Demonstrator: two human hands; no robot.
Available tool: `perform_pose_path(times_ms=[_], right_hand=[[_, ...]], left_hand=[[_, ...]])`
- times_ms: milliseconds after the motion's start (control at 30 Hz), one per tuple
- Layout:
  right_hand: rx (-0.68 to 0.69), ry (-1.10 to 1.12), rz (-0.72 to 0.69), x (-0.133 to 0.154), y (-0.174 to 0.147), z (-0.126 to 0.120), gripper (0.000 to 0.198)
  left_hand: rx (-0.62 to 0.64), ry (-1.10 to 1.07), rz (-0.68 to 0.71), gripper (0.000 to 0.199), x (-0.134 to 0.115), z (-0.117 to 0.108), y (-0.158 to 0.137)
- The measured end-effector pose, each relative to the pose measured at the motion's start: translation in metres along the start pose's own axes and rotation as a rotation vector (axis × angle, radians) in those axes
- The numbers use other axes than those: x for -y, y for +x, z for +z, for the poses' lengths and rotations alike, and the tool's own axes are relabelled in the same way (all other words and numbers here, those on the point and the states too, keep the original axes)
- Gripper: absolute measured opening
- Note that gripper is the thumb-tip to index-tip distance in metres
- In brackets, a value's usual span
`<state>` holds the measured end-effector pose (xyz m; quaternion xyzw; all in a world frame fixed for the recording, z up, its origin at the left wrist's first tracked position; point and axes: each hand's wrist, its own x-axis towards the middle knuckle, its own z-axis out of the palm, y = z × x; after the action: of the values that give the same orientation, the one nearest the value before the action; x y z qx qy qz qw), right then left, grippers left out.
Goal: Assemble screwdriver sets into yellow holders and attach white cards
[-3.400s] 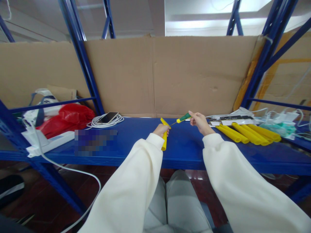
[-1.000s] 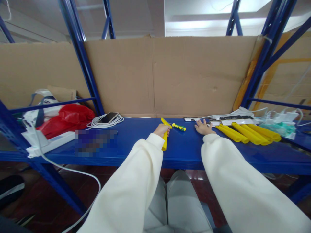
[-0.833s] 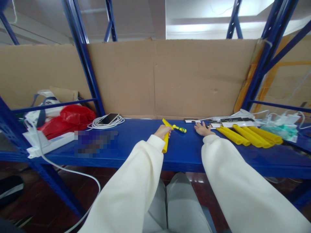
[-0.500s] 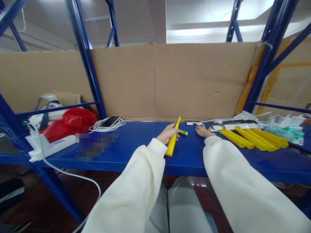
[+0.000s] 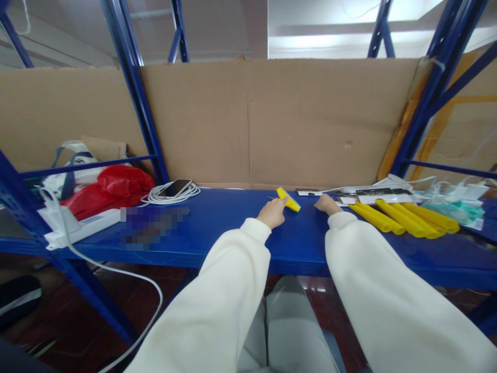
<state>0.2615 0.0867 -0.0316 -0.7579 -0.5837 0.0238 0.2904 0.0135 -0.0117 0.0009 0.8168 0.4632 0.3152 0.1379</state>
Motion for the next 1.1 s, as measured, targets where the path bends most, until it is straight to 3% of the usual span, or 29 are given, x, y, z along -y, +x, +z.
perform_pose_path(times_ms=[100, 267, 333, 500, 600, 767, 1100], right_hand=[[0.086, -0.209, 0.108, 0.006, -0.005, -0.004, 0.032], [0.075, -0.187, 0.070, 0.013, -0.017, -0.013, 0.023], [0.087, -0.037, 0.006, 0.019, -0.024, -0.017, 0.013], [0.137, 0.502, -0.259, 0.048, -0.045, -0.022, 0.019], [0.214, 0.657, -0.361, 0.065, -0.056, -0.020, 0.019], [0.269, 0.661, -0.401, 0.072, -0.062, -0.014, 0.021], [0.159, 0.540, -0.523, 0.069, -0.056, -0.006, 0.015]], left_hand=[[0.090, 0.267, 0.035, 0.058, -0.002, -0.001, -0.003], [0.159, 0.507, 0.056, 0.058, 0.001, -0.005, -0.003], [0.145, 0.527, 0.053, 0.056, 0.002, -0.005, -0.003], [0.098, 0.525, 0.048, 0.050, 0.003, -0.005, -0.002], [0.082, 0.501, 0.051, 0.051, 0.003, -0.005, -0.002], [0.074, 0.445, 0.043, 0.048, 0.003, -0.007, -0.001], [0.062, 0.444, 0.010, 0.048, 0.004, -0.007, 0.001]])
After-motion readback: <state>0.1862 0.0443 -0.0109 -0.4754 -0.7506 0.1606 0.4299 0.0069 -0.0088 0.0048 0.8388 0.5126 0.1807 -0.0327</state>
